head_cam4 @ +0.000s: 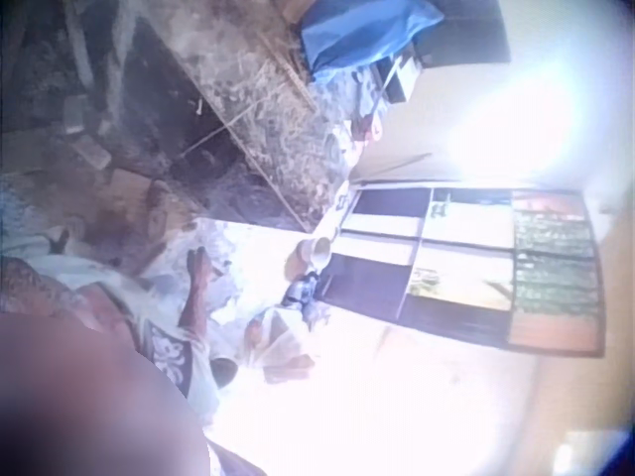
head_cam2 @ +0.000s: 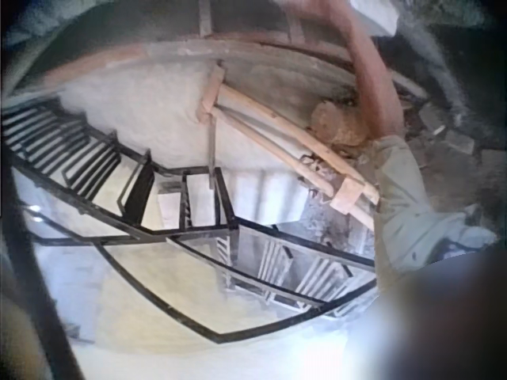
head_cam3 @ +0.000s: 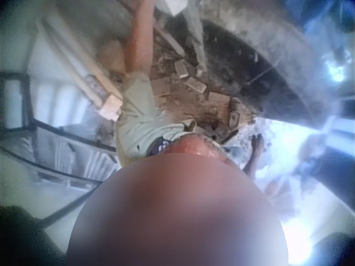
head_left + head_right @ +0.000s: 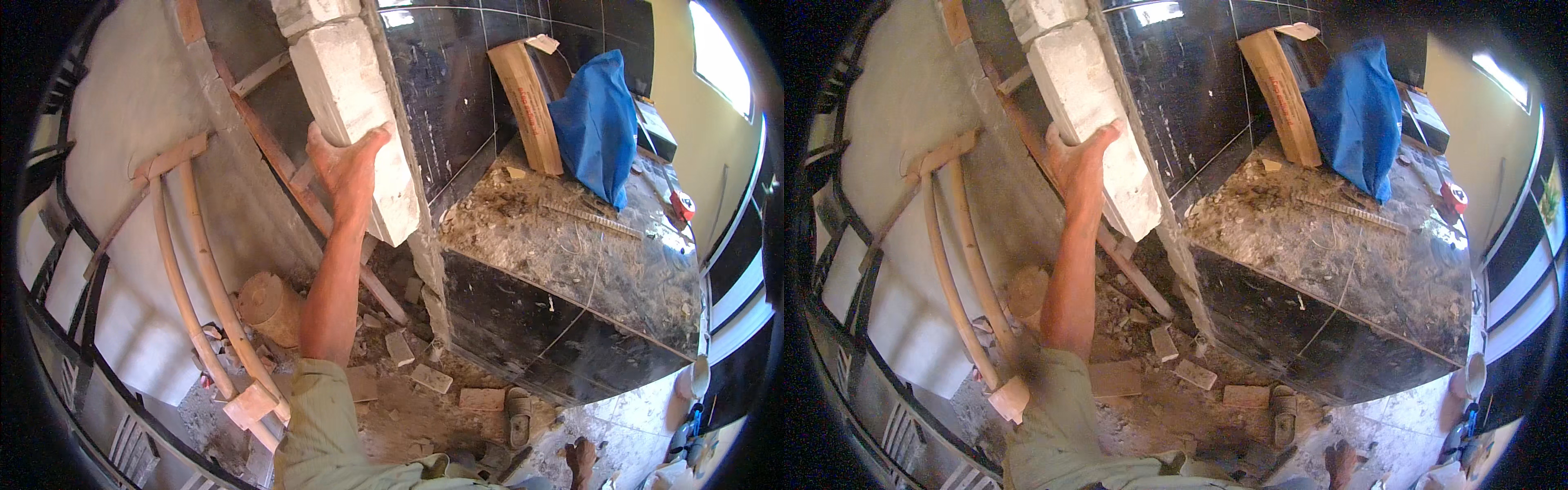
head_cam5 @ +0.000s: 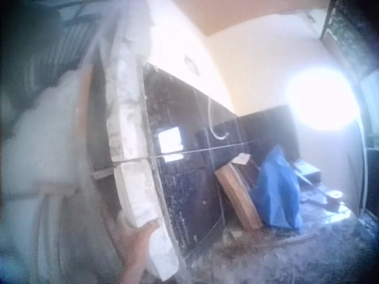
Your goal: The person positions a concrete block against a tiled structure and uses a hammer to break off pieces, then applies mortar to the side of the block with a trowel.
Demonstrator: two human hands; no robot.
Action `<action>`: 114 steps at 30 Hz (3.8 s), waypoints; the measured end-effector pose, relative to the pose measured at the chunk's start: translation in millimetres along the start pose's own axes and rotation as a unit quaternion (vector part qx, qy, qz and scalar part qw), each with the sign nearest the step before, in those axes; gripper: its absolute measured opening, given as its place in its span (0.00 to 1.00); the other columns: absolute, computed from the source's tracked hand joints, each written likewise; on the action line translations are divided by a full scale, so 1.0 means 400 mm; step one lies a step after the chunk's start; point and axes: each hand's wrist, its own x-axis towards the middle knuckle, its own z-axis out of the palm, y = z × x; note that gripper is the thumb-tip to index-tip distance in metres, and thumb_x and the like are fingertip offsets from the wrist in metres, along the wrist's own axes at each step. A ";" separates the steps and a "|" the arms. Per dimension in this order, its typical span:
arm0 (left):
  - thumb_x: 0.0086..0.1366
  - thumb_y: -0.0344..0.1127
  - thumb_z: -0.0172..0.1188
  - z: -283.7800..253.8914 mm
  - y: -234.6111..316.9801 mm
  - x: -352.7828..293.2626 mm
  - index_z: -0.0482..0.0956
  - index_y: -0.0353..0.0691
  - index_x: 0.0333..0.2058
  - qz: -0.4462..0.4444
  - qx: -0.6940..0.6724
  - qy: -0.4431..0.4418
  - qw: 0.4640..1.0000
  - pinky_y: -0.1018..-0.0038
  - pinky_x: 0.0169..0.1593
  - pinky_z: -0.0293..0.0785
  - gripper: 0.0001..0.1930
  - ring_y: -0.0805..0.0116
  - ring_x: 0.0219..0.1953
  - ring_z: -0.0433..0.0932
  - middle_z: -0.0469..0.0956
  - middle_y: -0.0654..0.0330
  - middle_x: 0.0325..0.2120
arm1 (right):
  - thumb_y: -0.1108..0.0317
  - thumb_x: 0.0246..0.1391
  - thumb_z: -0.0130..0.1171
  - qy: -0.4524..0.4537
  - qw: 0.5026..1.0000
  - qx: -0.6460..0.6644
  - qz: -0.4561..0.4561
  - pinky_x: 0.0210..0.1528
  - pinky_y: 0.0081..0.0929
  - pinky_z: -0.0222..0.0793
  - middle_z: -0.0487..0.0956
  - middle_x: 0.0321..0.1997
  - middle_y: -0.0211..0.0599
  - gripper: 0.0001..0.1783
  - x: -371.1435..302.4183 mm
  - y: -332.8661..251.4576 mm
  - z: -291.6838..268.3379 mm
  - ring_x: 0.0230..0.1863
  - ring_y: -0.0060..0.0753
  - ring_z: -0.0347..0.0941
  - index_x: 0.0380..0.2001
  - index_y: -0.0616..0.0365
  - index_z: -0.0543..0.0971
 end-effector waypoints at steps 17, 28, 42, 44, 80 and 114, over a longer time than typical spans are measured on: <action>0.49 0.38 0.68 0.019 0.000 -0.014 0.41 0.15 0.61 0.002 0.000 -0.009 1.000 0.54 0.62 0.58 0.53 0.41 0.60 0.61 0.53 0.24 0.55 | 0.58 0.43 0.67 0.062 0.997 0.046 0.008 0.39 0.48 0.69 0.79 0.31 0.51 0.18 0.063 -0.042 -0.073 0.38 0.56 0.75 0.34 0.58 0.77; 0.56 0.52 0.64 0.019 0.021 -0.028 0.45 0.19 0.62 -0.017 0.049 0.010 0.999 0.53 0.64 0.56 0.51 0.39 0.62 0.56 0.53 0.28 0.57 | 0.47 0.58 0.52 -0.091 0.994 0.044 -0.029 0.55 0.46 0.66 0.77 0.48 0.57 0.29 0.042 -0.135 -0.190 0.53 0.56 0.72 0.49 0.62 0.75; 0.59 0.47 0.62 -0.003 0.056 0.000 0.51 0.26 0.62 -0.013 0.082 0.019 0.996 0.56 0.60 0.66 0.43 0.42 0.57 0.66 0.58 0.28 0.57 | 0.62 0.44 0.65 0.008 0.996 0.073 0.051 0.45 0.50 0.66 0.78 0.35 0.55 0.16 0.030 -0.067 -0.055 0.45 0.58 0.73 0.33 0.62 0.76; 0.59 0.47 0.62 0.029 0.016 -0.001 0.52 0.26 0.63 0.003 0.098 0.026 0.995 0.57 0.60 0.66 0.43 0.43 0.58 0.66 0.59 0.31 0.57 | 0.45 0.55 0.56 -0.132 0.991 -0.020 -0.022 0.62 0.42 0.60 0.70 0.58 0.58 0.30 0.018 -0.026 -0.041 0.62 0.51 0.65 0.55 0.52 0.74; 0.64 0.44 0.56 0.094 -0.054 0.100 0.73 0.34 0.52 0.114 0.001 -0.068 0.991 0.68 0.59 0.65 0.23 0.63 0.53 0.71 0.73 0.54 0.51 | 0.61 0.51 0.57 -0.043 0.928 0.185 0.322 0.57 0.44 0.63 0.74 0.52 0.52 0.26 0.268 0.512 0.708 0.54 0.53 0.68 0.53 0.59 0.72; 0.56 0.47 0.65 0.038 -0.074 0.080 0.62 0.19 0.51 0.091 0.006 -0.007 0.996 0.65 0.54 0.65 0.36 0.57 0.50 0.69 0.69 0.43 0.47 | 0.65 0.54 0.52 0.256 0.898 0.316 0.170 0.43 0.31 0.60 0.70 0.51 0.43 0.32 0.436 0.279 0.073 0.42 0.35 0.65 0.63 0.58 0.60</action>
